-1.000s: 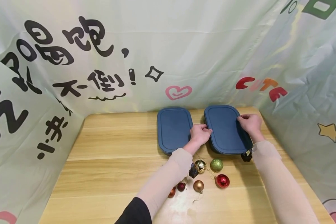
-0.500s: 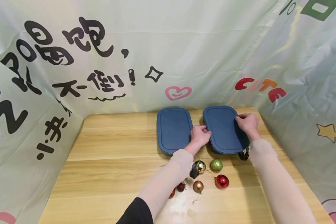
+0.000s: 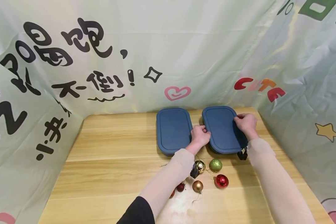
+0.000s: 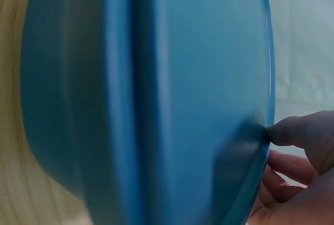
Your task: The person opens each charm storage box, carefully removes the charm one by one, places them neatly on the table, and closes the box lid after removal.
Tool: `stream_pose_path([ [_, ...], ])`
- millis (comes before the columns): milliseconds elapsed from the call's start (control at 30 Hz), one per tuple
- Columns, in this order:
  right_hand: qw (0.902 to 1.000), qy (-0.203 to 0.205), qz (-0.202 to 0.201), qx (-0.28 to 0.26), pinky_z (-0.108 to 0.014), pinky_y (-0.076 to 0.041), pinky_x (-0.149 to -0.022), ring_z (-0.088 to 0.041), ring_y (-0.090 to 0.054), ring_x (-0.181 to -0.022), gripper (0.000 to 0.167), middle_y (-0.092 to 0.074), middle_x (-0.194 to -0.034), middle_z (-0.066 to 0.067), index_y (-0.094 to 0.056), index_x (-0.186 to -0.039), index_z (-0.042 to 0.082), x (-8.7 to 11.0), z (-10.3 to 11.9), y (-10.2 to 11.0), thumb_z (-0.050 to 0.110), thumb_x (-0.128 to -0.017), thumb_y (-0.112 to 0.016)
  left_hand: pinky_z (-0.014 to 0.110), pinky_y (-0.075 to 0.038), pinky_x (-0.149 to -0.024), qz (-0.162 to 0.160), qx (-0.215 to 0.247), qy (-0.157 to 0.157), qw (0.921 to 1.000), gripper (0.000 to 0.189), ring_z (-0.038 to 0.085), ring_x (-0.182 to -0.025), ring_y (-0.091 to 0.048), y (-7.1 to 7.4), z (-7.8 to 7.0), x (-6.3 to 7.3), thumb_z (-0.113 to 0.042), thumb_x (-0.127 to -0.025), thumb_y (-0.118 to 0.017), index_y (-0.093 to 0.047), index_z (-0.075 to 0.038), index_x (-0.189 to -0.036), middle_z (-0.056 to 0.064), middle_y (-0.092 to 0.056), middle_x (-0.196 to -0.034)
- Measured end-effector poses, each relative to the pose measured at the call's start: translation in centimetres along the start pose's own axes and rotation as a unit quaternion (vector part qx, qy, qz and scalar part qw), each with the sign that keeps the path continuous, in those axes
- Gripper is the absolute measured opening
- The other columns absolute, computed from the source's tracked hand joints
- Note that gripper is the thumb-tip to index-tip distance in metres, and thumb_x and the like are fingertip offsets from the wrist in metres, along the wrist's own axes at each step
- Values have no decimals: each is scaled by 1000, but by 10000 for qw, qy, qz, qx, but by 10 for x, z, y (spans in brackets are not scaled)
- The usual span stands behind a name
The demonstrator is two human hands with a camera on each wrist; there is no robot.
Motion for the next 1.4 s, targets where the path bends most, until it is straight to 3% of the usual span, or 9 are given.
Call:
stream_pose_path([
  [133,10000,-26,54,8,-60,-23,-124,-53,-55,-128,43,-66,-130,-35,-68,-128,-15,-1,0,-1,20,-105,-55,33,-50,-111,5,22,80,10000,36,26,-124,-62,-2,0,-2,-8,-97,-71,-74,-4,-132,7,-73,-104],
  [300,9999,50,23,117,-61,-26,-123,-53,-57,-125,42,-67,-127,-35,-69,-125,-15,-2,-1,-3,20,-104,-56,33,-47,-115,28,66,135,9999,38,26,-133,-57,-3,0,-3,-8,-98,-70,-71,-3,-136,7,-72,-107],
  [833,9998,119,16,181,-62,-25,-121,-52,-60,-120,42,-69,-122,-36,-68,-126,-15,-7,-5,-7,19,-105,-56,36,-50,-109,120,144,174,9997,43,27,-122,-60,-5,0,-8,-9,-101,-67,-64,0,-143,9,-71,-105],
  [1067,9997,72,26,217,-61,-29,-119,-52,-60,-119,44,-69,-122,-35,-67,-127,-14,-7,-7,-7,22,-106,-56,35,-53,-106,116,-80,109,9998,45,27,-118,-64,-6,0,-8,-11,-101,-68,-63,-2,-145,8,-73,-99],
  [1400,9999,121,-95,62,-60,-36,-114,-50,-62,-112,40,-70,-117,-35,-70,-123,-14,-5,-10,-5,21,-105,-60,35,-51,-112,132,-320,23,9994,45,28,-124,-65,-6,-1,-8,-11,-102,-65,-63,-4,-146,4,-71,-83],
])
Point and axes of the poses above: each hand's wrist, its own x-axis away from the middle knuckle, its own y-axis out of the back of the hand, z = x × y, the point moved 1 cm from there along -x, towards the middle knuckle
